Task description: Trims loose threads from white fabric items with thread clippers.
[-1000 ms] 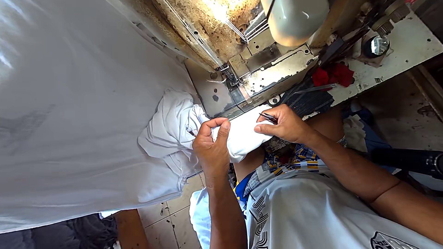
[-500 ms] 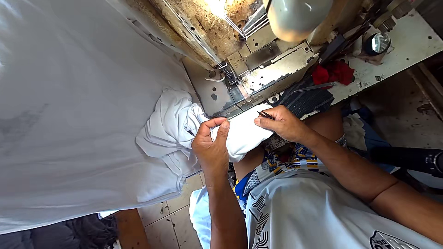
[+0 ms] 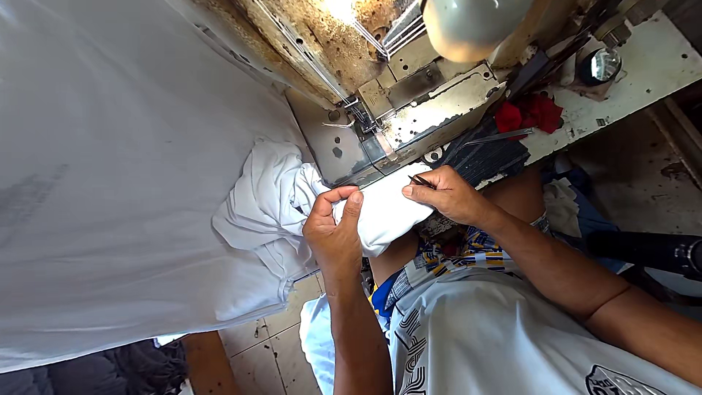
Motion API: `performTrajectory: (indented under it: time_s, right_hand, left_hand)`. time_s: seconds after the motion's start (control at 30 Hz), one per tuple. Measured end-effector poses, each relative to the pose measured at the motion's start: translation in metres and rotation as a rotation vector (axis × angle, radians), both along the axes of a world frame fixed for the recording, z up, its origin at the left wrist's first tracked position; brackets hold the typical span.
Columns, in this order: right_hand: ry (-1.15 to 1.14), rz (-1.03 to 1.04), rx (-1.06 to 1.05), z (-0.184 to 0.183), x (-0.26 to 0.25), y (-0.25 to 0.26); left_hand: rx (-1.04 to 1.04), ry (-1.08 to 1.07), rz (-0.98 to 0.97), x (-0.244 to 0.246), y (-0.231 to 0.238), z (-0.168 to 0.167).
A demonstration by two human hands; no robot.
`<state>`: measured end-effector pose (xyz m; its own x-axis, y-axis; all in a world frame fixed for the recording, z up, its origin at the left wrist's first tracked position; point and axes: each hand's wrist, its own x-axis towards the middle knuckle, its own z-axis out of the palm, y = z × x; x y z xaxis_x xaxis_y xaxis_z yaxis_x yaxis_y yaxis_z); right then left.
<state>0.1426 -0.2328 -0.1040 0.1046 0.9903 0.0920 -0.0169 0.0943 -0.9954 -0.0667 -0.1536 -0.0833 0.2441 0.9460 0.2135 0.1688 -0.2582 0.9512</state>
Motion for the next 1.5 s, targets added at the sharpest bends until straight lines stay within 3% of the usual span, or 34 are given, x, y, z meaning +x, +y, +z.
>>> performTrajectory:
  time_s: [0.77,1.3,1.5]
  right_hand:
    - [0.07,0.003,0.009,0.0,0.0,-0.001]
    - [0.097,-0.074,0.099,-0.006,0.001,-0.002]
    - [0.079,-0.102,0.129,-0.009,0.001,-0.002]
  left_hand:
    - [0.003,-0.02,-0.002,0.002,-0.002,-0.003]
    - [0.29,-0.012,0.122,0.015,-0.011,-0.028]
    - [0.3,-0.025,0.115,0.015,-0.011,-0.029]
